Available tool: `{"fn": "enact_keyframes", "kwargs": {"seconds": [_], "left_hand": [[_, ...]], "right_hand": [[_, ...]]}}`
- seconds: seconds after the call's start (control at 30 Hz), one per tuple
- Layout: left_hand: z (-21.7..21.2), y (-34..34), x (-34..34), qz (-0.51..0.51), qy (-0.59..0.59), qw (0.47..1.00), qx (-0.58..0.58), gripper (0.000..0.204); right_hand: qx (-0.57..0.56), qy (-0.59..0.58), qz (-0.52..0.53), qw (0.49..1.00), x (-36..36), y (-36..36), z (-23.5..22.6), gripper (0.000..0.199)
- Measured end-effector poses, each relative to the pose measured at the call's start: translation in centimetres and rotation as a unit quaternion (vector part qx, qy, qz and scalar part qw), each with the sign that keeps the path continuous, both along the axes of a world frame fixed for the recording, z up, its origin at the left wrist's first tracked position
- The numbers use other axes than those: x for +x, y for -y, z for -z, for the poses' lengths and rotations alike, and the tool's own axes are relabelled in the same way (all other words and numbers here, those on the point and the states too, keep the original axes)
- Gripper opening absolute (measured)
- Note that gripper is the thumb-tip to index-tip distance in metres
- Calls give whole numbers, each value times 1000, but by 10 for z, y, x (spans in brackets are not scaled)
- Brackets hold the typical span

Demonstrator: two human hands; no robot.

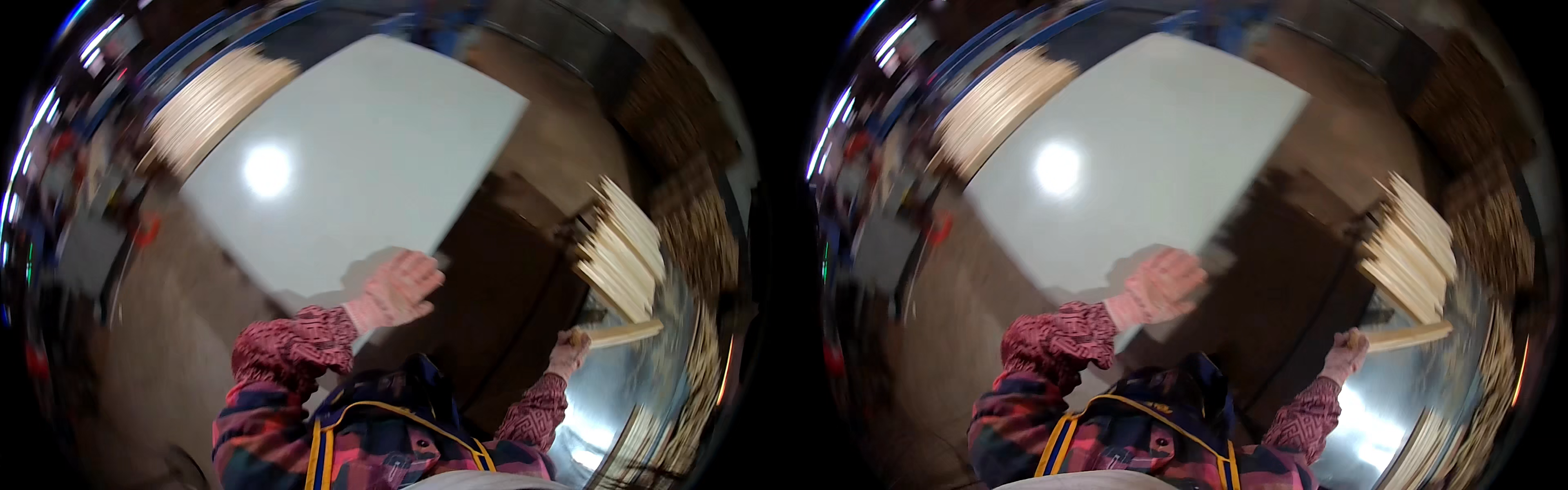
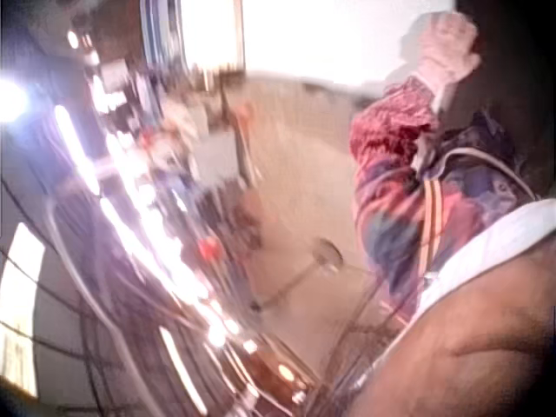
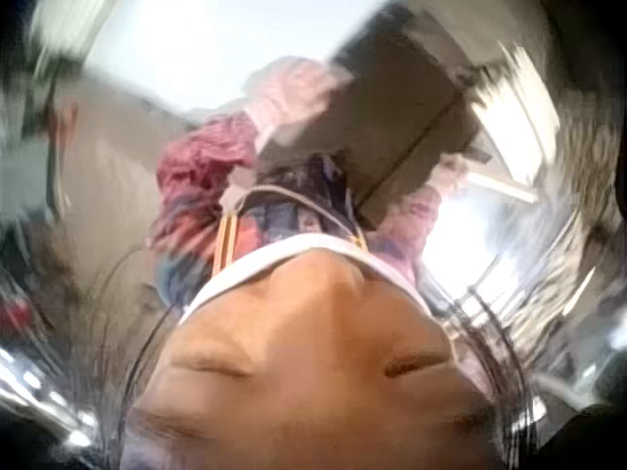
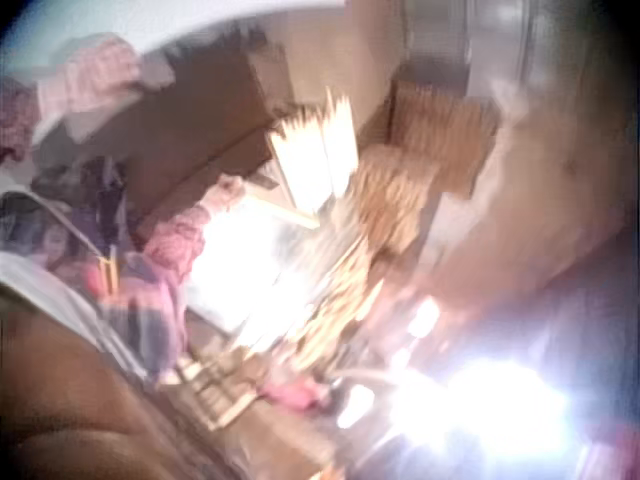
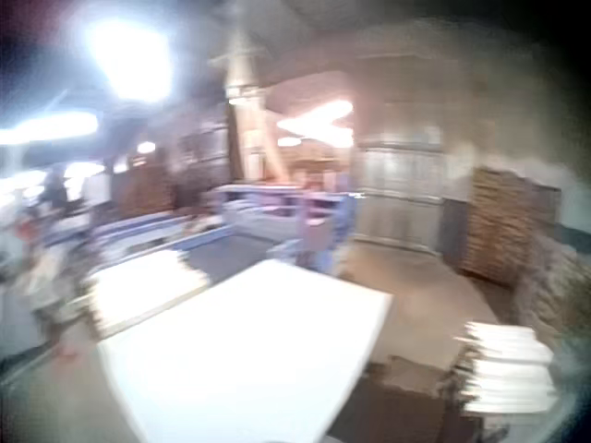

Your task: The person gathers bundles of thin wooden sticks from a metal table and places them onto a conveyor belt. They repeatedly pick up stacks of sticks, align them, and transfer them to the moving belt, occasionally adjusting the pile with their hands.

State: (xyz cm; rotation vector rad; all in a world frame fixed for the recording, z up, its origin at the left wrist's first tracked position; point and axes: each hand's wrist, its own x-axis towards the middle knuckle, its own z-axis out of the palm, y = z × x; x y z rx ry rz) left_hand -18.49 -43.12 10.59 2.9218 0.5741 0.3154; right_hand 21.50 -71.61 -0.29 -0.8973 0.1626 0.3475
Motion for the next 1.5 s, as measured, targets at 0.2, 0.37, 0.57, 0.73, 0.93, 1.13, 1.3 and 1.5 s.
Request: {"fn": "enact_keyframes", "kwargs": {"seconds": [0.2,0.37,0.57,0.73,0.93,1.13,1.3,1.5], "left_hand": [[4,91,-300,-179,182,966,-27,50],[21,170,-507,-479,183,856,-62,45],[45,171,-596,-565,155,806,-81,45],[25,82,-646,-495,120,858,-67,44],[2,-22,-752,-506,84,855,-80,43],[21,-75,-875,-612,25,773,-165,45],[50,-164,-946,-539,-57,810,-225,45],[23,-379,-1018,-389,106,915,-30,39]], "right_hand": [[-18,63,-273,960,-232,-159,-72,26],[-79,62,-367,925,-428,-278,-124,15],[-283,169,-492,805,-626,-393,-133,21],[-255,301,-560,728,-774,-502,-138,26],[-372,284,-550,692,-897,-624,-137,61],[-182,120,-400,890,-910,-629,-129,39],[-325,177,-353,860,-850,-614,-136,24],[-611,378,-196,667,-811,-544,-103,42]]}}
